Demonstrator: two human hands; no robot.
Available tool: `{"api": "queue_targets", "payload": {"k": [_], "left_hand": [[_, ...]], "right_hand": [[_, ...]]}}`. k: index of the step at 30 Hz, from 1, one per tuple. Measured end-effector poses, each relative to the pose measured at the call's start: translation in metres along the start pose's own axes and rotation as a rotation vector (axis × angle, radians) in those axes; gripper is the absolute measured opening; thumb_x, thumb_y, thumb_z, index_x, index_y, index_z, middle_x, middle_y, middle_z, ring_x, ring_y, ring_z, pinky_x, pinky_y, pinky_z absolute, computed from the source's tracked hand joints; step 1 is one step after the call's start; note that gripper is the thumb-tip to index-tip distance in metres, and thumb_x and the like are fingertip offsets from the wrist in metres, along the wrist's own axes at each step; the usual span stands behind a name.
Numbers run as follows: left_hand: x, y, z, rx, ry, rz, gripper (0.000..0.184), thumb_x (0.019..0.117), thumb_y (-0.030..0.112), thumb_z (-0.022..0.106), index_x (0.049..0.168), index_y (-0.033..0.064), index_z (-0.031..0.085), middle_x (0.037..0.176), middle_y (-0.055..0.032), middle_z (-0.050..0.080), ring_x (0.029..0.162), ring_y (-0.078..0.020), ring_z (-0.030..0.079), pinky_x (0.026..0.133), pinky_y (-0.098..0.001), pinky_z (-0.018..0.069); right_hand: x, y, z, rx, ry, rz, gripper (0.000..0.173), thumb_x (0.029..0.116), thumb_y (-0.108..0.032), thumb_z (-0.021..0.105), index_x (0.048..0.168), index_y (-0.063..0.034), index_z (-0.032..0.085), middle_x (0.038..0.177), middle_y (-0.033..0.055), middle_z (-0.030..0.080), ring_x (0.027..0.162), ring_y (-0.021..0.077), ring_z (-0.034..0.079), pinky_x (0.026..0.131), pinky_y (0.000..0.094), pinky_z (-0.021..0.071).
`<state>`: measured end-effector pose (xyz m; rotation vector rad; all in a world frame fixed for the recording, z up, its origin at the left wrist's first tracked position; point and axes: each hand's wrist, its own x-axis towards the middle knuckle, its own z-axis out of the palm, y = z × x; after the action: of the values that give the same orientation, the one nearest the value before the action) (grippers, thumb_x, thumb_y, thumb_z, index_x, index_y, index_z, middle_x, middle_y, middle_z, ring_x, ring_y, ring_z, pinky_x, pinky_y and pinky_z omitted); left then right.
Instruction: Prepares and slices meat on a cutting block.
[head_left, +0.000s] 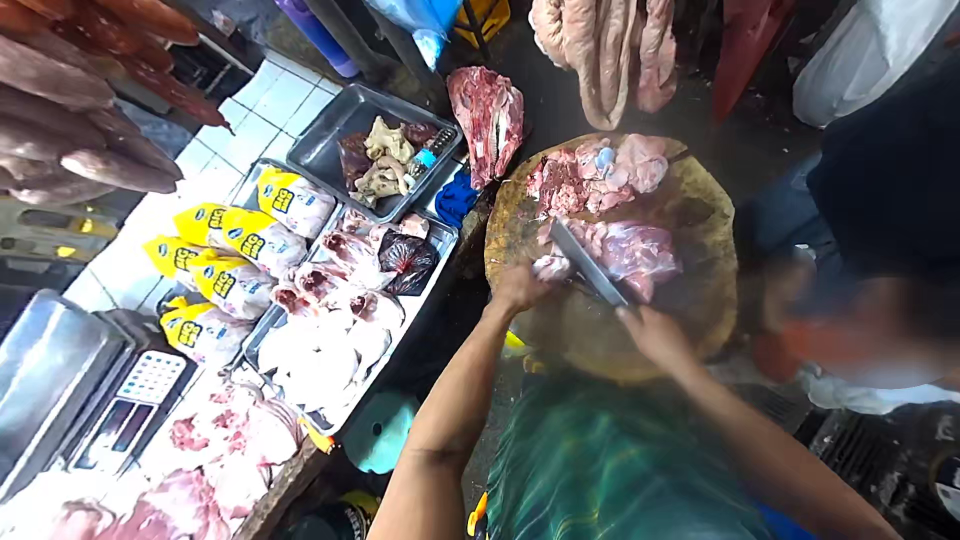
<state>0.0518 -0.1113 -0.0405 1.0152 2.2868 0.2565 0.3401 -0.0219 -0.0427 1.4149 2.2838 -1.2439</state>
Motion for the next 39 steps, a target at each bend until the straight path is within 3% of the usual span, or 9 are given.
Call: {"api": "queue_targets", "payload": {"k": [4,11,17,21,23,27,33,37,39], "left_hand": [[-0.002,-0.019,0.035,0.196,0.015,-0.063,0.087,0.0771,0.054,0.083,0.146,0.0092,0.054,0.152,-0.0251,0.045,0.129,-0.0446,0.056,0.098,-0.0642,0.0532],[-0.022,-0.038,0.066,-0.043,0.345,0.161,0.052,0.096,0.042,0.07,0.133,0.0049,0.062,0.13,-0.0182,0.064,0.12,-0.0353,0.063,0.102,-0.0553,0.0524],[-0.016,-0.049,0.078,-0.061,0.461,0.348,0.024,0.1,0.026,0.065,0.114,0.0091,0.074,0.123,-0.0099,0.071,0.115,-0.0285,0.066,0.1,-0.0488,0.0544],[-0.023,-0.053,0.075,-0.091,0.422,0.293,0.067,0.0914,0.047,0.068,0.145,0.0097,0.055,0.154,-0.0154,0.047,0.14,-0.0314,0.049,0.113,-0.051,0.0457],[-0.024,-0.054,0.08,-0.093,0.468,0.281,0.079,0.0831,0.051,0.076,0.145,0.0073,0.052,0.153,-0.0187,0.046,0.138,-0.0342,0.05,0.11,-0.0518,0.047],[-0.017,-0.057,0.093,-0.045,0.519,0.365,0.047,0.0919,0.036,0.07,0.127,0.0051,0.065,0.133,-0.0191,0.061,0.124,-0.0341,0.06,0.103,-0.0498,0.0524],[-0.012,-0.061,0.093,-0.014,0.541,0.458,0.028,0.0976,0.029,0.067,0.111,0.0049,0.072,0.127,-0.0132,0.067,0.123,-0.029,0.062,0.105,-0.0451,0.0521],[-0.021,-0.064,0.088,-0.081,0.51,0.42,0.055,0.0912,0.041,0.071,0.137,0.0116,0.062,0.143,-0.0133,0.057,0.132,-0.0289,0.056,0.109,-0.048,0.0495],[-0.022,-0.067,0.09,-0.111,0.548,0.409,0.054,0.0904,0.042,0.071,0.133,0.0092,0.064,0.141,-0.0163,0.058,0.129,-0.0312,0.058,0.107,-0.0493,0.0498]], "right_hand": [[-0.014,-0.008,-0.003,-0.019,0.044,-0.034,0.067,0.1054,-0.064,0.035,0.115,-0.0041,0.064,0.091,0.0181,0.068,0.091,0.0353,0.069,0.082,0.0573,0.0545],[-0.029,-0.052,0.014,0.11,0.623,-0.626,0.054,0.1067,-0.049,0.046,0.105,0.0011,0.067,0.064,0.0056,0.061,0.056,0.0153,0.061,0.053,0.0352,0.0537],[-0.003,-0.024,0.025,-0.195,-0.005,-0.044,0.068,0.1063,-0.063,0.031,0.117,-0.0042,0.064,0.092,0.0181,0.071,0.092,0.0357,0.072,0.082,0.0562,0.0571],[-0.027,-0.035,0.004,-0.146,0.092,-0.039,0.064,0.1078,-0.059,0.031,0.113,-0.0047,0.064,0.084,0.0156,0.068,0.084,0.0329,0.071,0.076,0.0525,0.0561],[-0.038,-0.047,0.0,-0.052,0.276,-0.218,0.059,0.1083,-0.053,0.037,0.112,-0.0022,0.067,0.075,0.013,0.066,0.071,0.0282,0.068,0.068,0.0486,0.0565],[-0.024,-0.065,0.022,0.075,0.478,-0.52,0.055,0.1071,-0.049,0.044,0.11,0.0011,0.067,0.066,0.0066,0.061,0.058,0.0183,0.062,0.055,0.0397,0.0552],[-0.004,-0.04,0.025,-0.192,-0.053,0.01,0.069,0.1057,-0.064,0.032,0.112,-0.0047,0.066,0.094,0.0183,0.07,0.095,0.0358,0.071,0.084,0.0572,0.0561],[-0.028,-0.048,0.0,-0.133,0.081,-0.028,0.065,0.1074,-0.061,0.03,0.109,-0.0049,0.065,0.085,0.0162,0.067,0.086,0.0337,0.07,0.078,0.0544,0.0549],[-0.037,-0.059,-0.005,-0.058,0.221,-0.174,0.062,0.1082,-0.056,0.034,0.112,-0.0043,0.067,0.077,0.0136,0.066,0.076,0.0302,0.069,0.072,0.052,0.0561]]}}
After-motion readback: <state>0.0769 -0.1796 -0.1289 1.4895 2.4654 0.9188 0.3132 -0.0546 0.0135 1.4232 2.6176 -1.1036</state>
